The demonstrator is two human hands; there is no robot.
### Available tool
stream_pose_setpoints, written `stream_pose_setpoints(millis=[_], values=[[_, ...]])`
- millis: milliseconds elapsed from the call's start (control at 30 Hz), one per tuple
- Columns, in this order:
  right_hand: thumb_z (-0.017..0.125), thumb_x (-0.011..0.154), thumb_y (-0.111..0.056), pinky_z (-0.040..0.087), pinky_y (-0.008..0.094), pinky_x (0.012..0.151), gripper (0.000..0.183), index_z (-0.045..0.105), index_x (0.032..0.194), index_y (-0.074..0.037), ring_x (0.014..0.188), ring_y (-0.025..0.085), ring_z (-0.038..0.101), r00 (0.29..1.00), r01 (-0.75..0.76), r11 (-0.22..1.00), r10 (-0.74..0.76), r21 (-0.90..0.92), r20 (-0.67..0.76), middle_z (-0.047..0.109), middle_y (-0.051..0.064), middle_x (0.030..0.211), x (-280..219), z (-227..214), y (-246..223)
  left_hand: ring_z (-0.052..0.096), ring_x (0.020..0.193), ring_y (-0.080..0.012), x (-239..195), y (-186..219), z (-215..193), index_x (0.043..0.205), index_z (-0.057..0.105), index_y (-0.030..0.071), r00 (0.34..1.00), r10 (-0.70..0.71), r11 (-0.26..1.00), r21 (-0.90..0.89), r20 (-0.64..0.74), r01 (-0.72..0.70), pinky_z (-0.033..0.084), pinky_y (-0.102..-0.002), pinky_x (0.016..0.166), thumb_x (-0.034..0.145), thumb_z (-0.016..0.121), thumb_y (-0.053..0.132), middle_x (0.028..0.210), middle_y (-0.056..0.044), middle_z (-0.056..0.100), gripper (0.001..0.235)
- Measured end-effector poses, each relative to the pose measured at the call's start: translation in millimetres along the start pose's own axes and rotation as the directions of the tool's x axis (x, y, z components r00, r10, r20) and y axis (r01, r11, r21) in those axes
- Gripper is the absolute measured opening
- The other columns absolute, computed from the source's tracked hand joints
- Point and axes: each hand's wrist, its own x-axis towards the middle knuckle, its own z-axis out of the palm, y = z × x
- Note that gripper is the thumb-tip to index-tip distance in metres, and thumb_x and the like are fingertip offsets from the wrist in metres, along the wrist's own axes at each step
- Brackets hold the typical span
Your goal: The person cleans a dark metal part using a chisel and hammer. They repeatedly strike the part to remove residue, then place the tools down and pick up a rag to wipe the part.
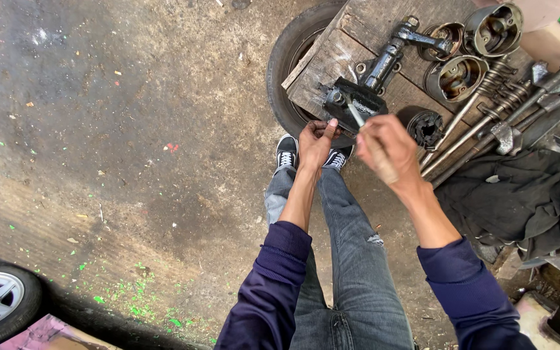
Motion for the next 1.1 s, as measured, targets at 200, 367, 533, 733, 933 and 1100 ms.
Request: stream_pose_setpoints(millis=[200,367,533,733,933,1100], values=[[0.074,0.096,0.004,0.066,0.023,0.068,0.019,0.057,0.104,0.002,0.087,0.02,0.071,0.999,-0.037,0.999,0.036,-0.026,-0.024,0.061,0.016,0.11,4.5,-5.7,-10.6,0.072,0.081,-0.0148,-7.0,11.9,0.6,0.099,0.067,-0.004,1.0,-0.024,0.998,0.063,-0.02,0.025,0.056,-0.028,0.078,0.092,0.076,0.028,0.088,-0.01,0.077,0.033],[0.072,0.097,0.003,0.064,0.023,0.063,0.016,0.058,0.098,-0.004,0.081,0.019,0.068,0.977,0.213,0.957,-0.208,-0.195,0.044,0.062,0.011,0.099,12.6,-13.0,2.6,0.072,0.082,-0.0142,-16.3,30.7,0.9,0.099,0.068,-0.002,0.998,-0.052,0.991,0.12,-0.044,0.057,0.056,-0.027,0.078,0.091,0.076,0.031,0.087,-0.01,0.077,0.034],[0.074,0.1,-0.004,0.057,0.023,0.054,0.019,0.056,0.096,0.0,0.071,0.014,0.064,0.999,-0.05,0.997,0.051,-0.061,0.018,0.064,0.011,0.095,12.5,-14.4,1.9,0.072,0.082,-0.0147,-20.8,32.7,2.7,0.099,0.068,-0.002,0.998,-0.052,0.994,0.091,-0.04,0.055,0.056,-0.028,0.079,0.09,0.077,0.031,0.087,-0.01,0.077,0.036],[0.073,0.102,-0.016,0.057,0.025,0.057,0.022,0.057,0.097,-0.002,0.07,0.013,0.066,0.998,-0.057,0.998,0.056,0.02,0.02,0.068,0.011,0.095,12.3,-10.6,0.8,0.072,0.082,-0.0148,-15.5,28.1,1.8,0.1,0.067,-0.002,0.998,-0.057,0.995,0.078,-0.033,0.059,0.056,-0.028,0.078,0.091,0.076,0.031,0.087,-0.01,0.077,0.036],[0.074,0.1,-0.013,0.057,0.023,0.05,0.018,0.06,0.098,-0.002,0.069,0.012,0.067,0.993,-0.114,0.989,0.114,0.099,0.004,0.069,0.011,0.093,1.2,0.8,6.5,0.071,0.082,-0.015,-15.4,24.3,4.0,0.1,0.067,-0.002,0.998,-0.045,0.997,0.055,-0.04,0.047,0.056,-0.028,0.078,0.091,0.076,0.031,0.088,-0.011,0.076,0.035],[0.072,0.108,-0.014,0.059,0.022,0.056,0.018,0.059,0.101,-0.003,0.075,0.011,0.068,0.978,-0.188,0.98,0.193,0.063,-0.081,0.068,0.009,0.095,7.7,5.1,2.2,0.072,0.082,-0.0157,-18.2,27.9,2.9,0.1,0.065,-0.002,0.997,-0.07,0.997,0.029,-0.043,0.071,0.057,-0.029,0.078,0.09,0.077,0.031,0.088,-0.011,0.076,0.036]])
